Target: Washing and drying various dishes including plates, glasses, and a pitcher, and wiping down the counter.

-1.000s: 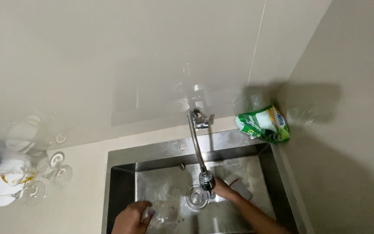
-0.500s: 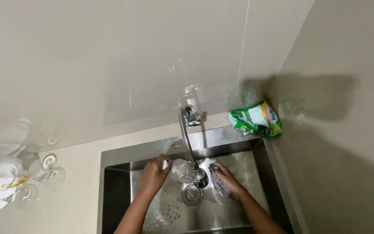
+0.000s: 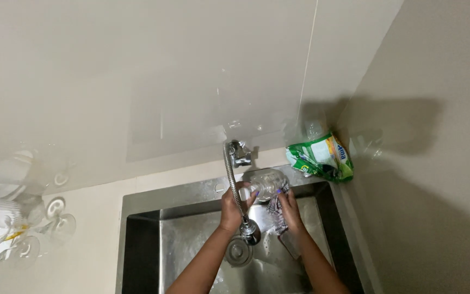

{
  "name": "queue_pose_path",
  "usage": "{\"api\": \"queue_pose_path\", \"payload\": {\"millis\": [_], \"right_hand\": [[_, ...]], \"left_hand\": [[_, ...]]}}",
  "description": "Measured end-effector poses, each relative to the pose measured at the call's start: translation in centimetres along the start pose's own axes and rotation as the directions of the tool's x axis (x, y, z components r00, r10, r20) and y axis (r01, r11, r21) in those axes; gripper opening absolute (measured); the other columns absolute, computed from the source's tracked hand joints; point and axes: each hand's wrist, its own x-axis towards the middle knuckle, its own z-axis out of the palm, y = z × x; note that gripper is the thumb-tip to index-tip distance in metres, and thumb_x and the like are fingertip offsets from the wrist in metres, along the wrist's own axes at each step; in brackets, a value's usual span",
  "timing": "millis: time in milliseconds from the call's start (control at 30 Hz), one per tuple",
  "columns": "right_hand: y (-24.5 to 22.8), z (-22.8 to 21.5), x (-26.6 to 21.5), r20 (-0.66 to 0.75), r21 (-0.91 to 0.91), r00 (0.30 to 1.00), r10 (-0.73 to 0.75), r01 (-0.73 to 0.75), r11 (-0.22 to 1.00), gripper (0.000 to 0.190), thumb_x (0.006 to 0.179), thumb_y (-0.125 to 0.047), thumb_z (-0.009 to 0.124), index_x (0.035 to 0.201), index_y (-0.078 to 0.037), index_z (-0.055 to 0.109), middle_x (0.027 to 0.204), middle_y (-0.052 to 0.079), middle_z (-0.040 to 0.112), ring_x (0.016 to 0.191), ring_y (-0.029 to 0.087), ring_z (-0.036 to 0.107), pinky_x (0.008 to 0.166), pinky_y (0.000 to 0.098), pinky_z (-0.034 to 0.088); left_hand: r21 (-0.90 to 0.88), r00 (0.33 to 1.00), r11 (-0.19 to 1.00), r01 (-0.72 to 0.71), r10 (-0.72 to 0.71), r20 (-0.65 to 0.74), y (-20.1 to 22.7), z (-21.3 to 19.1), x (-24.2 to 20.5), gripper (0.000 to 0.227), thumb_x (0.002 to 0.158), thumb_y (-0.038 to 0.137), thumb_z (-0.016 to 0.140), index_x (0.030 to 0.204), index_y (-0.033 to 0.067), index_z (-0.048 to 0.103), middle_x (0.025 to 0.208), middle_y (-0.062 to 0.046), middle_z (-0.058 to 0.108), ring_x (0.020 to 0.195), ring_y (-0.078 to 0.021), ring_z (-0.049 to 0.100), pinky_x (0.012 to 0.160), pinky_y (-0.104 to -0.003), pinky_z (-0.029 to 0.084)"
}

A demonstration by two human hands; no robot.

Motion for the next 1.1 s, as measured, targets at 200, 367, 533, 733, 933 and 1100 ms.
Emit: {"api": "queue_pose_path", "payload": {"millis": [200,367,533,733,933,1100], "right_hand": [[-2.7,0.8,2.1,-0.131,-0.183,0.977,-0.166,0.141,0.973,0.068,0.101,-0.046,0.053,0.148,0.001,0.042,0.142,0.018,0.056,0.128,0.027,0.053,0.109,0.0377,0.040],[-0.1,-0.9,4.6,-0.233,-0.249,0.957,-0.171,0.111,0.962,0.066,0.106,-0.047,0.047,0.148,0.002,0.040,0.146,0.018,0.051,0.133,0.027,0.048,0.112,0.0376,0.034],[-1.7,0.1,2.4,-0.210,-0.226,0.953,-0.219,0.171,0.959,0.056,0.104,-0.036,0.050,0.145,0.000,0.043,0.141,0.017,0.053,0.127,0.027,0.050,0.108,0.0378,0.036],[2.6,-3.2,-1.3,-0.191,-0.271,0.946,-0.261,0.205,0.941,0.040,0.102,-0.024,0.056,0.132,0.002,0.053,0.120,0.014,0.062,0.104,0.023,0.058,0.092,0.0368,0.047],[8.8,-1.8,-7.7,0.000,-0.317,1.000,0.027,-0.026,0.948,0.028,0.099,-0.015,0.053,0.122,0.000,0.055,0.101,0.010,0.065,0.086,0.021,0.063,0.076,0.0349,0.052],[15.4,2.8,-11.8,0.432,-0.199,0.890,0.143,-0.060,0.978,0.027,0.101,-0.014,0.054,0.120,0.004,0.062,0.105,0.007,0.070,0.095,0.017,0.068,0.084,0.0326,0.056]], "left_hand": [[-0.042,0.998,0.999,0.003,0.000,0.058,-3.6,3.2,3.1,0.033,0.083,0.009,0.084,0.110,0.0020,0.067,0.100,-0.009,0.072,0.091,-0.0163,0.069,0.076,-0.031,0.059],[0.062,0.962,0.970,-0.233,0.221,0.157,-2.2,5.0,6.7,0.033,0.086,0.009,0.081,0.115,0.0021,0.068,0.101,-0.014,0.075,0.089,-0.0207,0.072,0.078,-0.033,0.059],[-0.013,0.966,0.973,-0.232,0.232,0.111,-1.4,6.5,8.1,0.035,0.089,0.008,0.078,0.121,0.0018,0.065,0.106,-0.015,0.073,0.093,-0.0203,0.072,0.078,-0.033,0.059],[-0.117,0.978,0.992,0.042,-0.017,0.207,-1.2,4.0,5.8,0.049,0.091,0.007,0.076,0.136,0.0050,0.058,0.091,-0.012,0.065,0.078,-0.0162,0.062,0.068,-0.030,0.052],[-0.027,0.970,0.992,0.123,-0.114,0.215,-7.7,-2.1,-4.1,0.045,0.095,0.009,0.072,0.138,0.0067,0.061,0.097,-0.006,0.070,0.086,-0.0151,0.065,0.075,-0.029,0.057],[0.017,0.922,0.992,-0.123,0.108,0.372,-11.1,-6.6,-18.5,0.075,0.081,0.010,0.087,0.145,-0.0024,0.050,0.131,-0.023,0.062,0.114,-0.0317,0.060,0.094,-0.047,0.050]]}}
